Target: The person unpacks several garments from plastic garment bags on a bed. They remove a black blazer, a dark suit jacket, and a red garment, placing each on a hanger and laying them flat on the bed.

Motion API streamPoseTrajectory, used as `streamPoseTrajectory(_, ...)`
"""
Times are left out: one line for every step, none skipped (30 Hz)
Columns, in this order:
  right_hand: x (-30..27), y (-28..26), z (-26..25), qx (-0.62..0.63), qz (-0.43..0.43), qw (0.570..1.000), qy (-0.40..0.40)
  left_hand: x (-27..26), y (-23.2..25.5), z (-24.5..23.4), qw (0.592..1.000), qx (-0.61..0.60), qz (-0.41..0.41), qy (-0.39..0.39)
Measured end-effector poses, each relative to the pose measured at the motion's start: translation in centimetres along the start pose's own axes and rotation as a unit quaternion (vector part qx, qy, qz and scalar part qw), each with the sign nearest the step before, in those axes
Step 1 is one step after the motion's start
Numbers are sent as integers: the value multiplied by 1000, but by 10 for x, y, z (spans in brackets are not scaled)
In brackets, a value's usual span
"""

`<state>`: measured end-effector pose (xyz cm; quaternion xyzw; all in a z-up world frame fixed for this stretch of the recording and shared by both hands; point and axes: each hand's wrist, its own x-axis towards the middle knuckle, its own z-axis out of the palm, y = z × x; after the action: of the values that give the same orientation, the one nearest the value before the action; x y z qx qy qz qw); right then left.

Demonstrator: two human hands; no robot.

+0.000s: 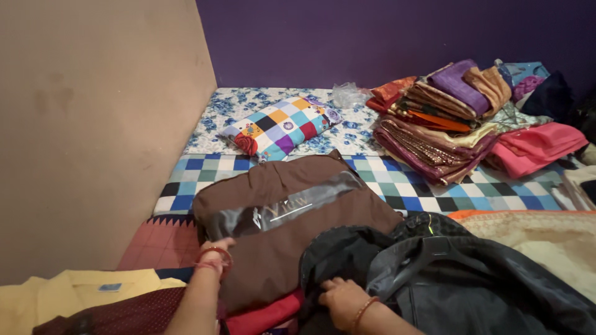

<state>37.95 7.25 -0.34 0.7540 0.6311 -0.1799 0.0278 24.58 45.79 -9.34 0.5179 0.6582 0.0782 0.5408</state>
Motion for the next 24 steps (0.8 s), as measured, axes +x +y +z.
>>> streamPoseTrajectory(0,1,5,-7,5,999,-35,17,4,1,998,-51,-33,-31)
streamPoseTrajectory(1,1,10,-14,7,998,-69,31,8,1,991,-102,-66,-60)
streamPoseTrajectory(0,2,15,-9,2,998,-69,41,14,5,992,-94,-51,-69)
streamPoseTrajectory(-1,4,17,-4,-4,998,-69,46,26,6,993,-86,-35,-77)
streamPoseTrajectory(-4,5,18,0,-10,998,-69,42,39,3,993,-78,-20,-85)
streamPoseTrajectory(-5,6,17,7,-10,998,-66,29,56,0,992,-104,6,-77)
streamPoseTrajectory(-7,6,15,15,-9,998,-63,7,72,-4,990,-121,32,-69)
streamPoseTrajectory(-10,4,13,24,-7,998,-61,-22,92,-8,986,-142,58,-58)
streamPoseTrajectory(-16,3,8,71,-10,997,-42,-56,111,-14,982,-164,83,-49)
streamPoseTrajectory(-21,6,-1,118,-12,993,-22,-92,137,-18,976,-182,108,-44)
streamPoseTrajectory(-25,8,-11,164,-15,986,-1,-129,163,-21,970,-199,134,-40)
streamPoseTrajectory(-26,9,-22,166,-19,985,45,-163,188,-23,965,-208,155,-44)
streamPoseTrajectory(-26,10,-35,167,-24,981,91,-194,210,-24,959,-212,181,-47)
streamPoseTrajectory(-29,9,-47,168,-30,976,136,-220,233,-25,953,-216,207,-48)
streamPoseTrajectory(-34,9,-60,171,-59,963,199,-241,251,-25,926,-185,329,-33)
streamPoseTrajectory(-37,10,-79,172,-88,945,264,-259,268,-26,881,-153,447,-14)
streamPoseTrajectory(-41,10,-99,179,-80,937,289,-275,285,-30,872,-134,471,-22)
streamPoseTrajectory(-45,9,-118,188,-71,928,312,-290,294,-31,862,-116,492,-30)
streamPoseTrajectory(-44,4,-137,255,-17,906,337,-302,295,-33,836,-93,540,-25)
streamPoseTrajectory(-44,-1,-154,323,38,876,357,-313,292,-36,808,-68,585,-20)
streamPoseTrajectory(-47,-1,-173,382,64,836,387,-324,290,-37,777,-42,628,-14)
streamPoseTrajectory(-51,-2,-191,439,89,792,415,-335,274,-33,781,-7,621,-61)
streamPoseTrajectory(-57,-3,-207,500,70,749,429,-346,248,-22,784,29,611,-106)
streamPoseTrajectory(-63,-6,-217,557,51,703,439,-355,217,-13,722,97,677,-104)
